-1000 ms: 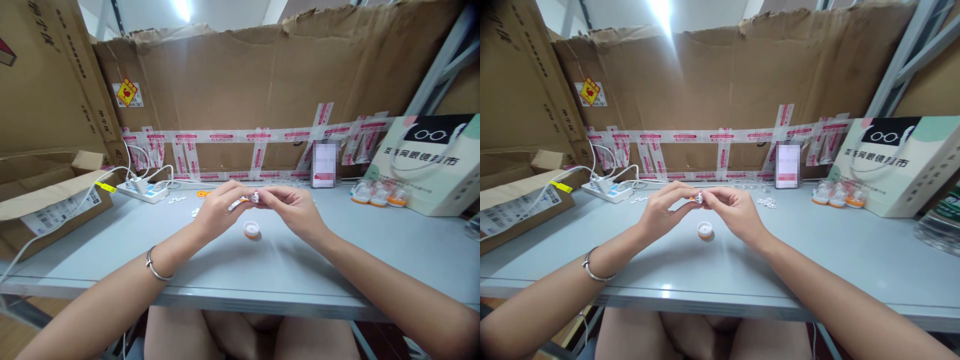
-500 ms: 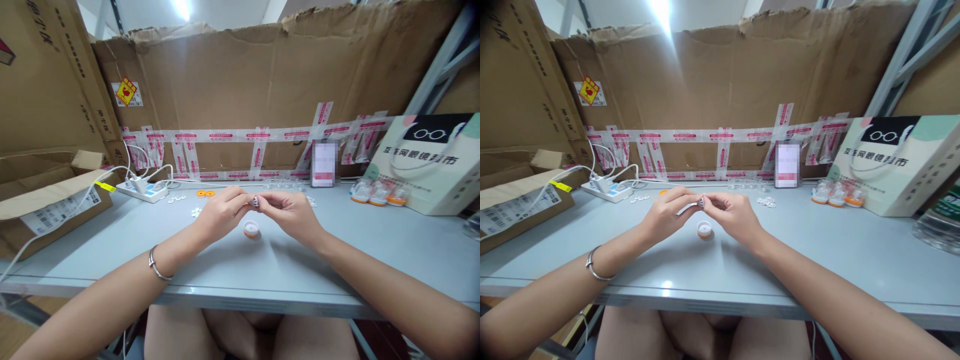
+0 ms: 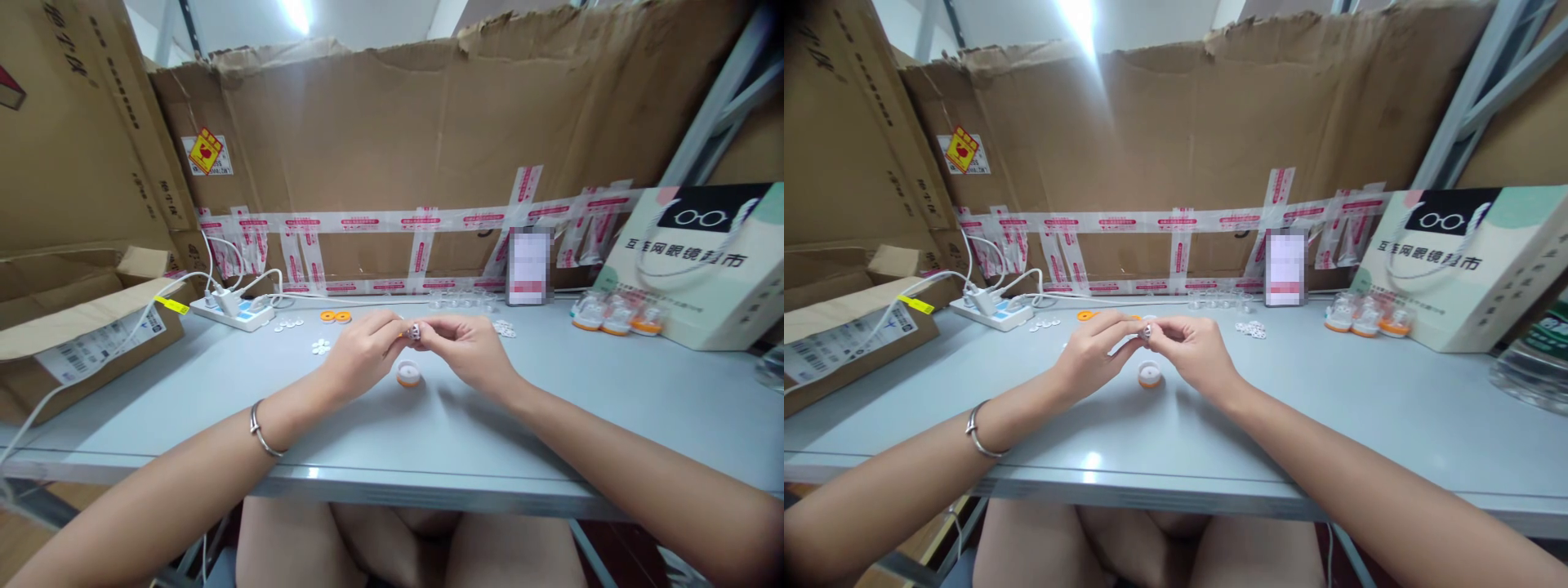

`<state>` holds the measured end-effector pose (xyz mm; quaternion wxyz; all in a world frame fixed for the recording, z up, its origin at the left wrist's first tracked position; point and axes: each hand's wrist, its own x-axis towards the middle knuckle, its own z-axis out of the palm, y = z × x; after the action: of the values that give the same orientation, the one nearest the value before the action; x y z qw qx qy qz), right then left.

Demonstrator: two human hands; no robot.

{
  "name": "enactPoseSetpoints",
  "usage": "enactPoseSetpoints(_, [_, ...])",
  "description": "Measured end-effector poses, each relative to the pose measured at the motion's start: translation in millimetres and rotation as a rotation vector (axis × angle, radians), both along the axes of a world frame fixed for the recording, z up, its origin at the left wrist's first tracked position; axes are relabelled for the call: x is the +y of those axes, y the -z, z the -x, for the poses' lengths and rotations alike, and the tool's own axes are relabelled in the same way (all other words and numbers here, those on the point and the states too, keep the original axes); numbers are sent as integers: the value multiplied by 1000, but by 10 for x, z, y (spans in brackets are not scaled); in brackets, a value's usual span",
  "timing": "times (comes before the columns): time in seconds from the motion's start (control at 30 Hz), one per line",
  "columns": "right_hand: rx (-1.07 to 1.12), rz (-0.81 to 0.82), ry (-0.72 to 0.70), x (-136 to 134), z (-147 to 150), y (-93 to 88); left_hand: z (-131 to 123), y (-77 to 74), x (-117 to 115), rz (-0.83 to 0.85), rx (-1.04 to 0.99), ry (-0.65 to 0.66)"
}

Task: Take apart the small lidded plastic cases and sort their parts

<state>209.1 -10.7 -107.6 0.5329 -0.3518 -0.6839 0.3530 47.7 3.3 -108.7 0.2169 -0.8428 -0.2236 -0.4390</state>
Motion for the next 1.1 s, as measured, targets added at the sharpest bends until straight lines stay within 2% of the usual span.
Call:
enactPoseSetpoints(0.23, [81,167,-18,49,8,1,10,28,24,5,-18,22])
enactPoseSetpoints(0.43, [149,477,-111,112,-21,-50,36,39,61,32,46,45])
enactPoseSetpoints(0.5, [128,527,-122,125,-33,-54,41,57,74,35,79,44])
enactPoseSetpoints(0.67, [76,481,-116,133,-20,-21,42,76,91,64,114,58])
enactPoseSetpoints(0.8, [82,392,-65,211,-59,-21,43,33,95,163,-31,133])
enactPoseSetpoints(0.87, [84,306,43,305,-157,-45,54,4,101,206,-132,131])
enactPoseSetpoints(1.0, [-43,94,385,562,-481,-54,90,-31,124,274,-217,101])
enactPoseSetpoints(1.1, [-254,92,466,733,-661,31,110,-32,134,297,-232,98])
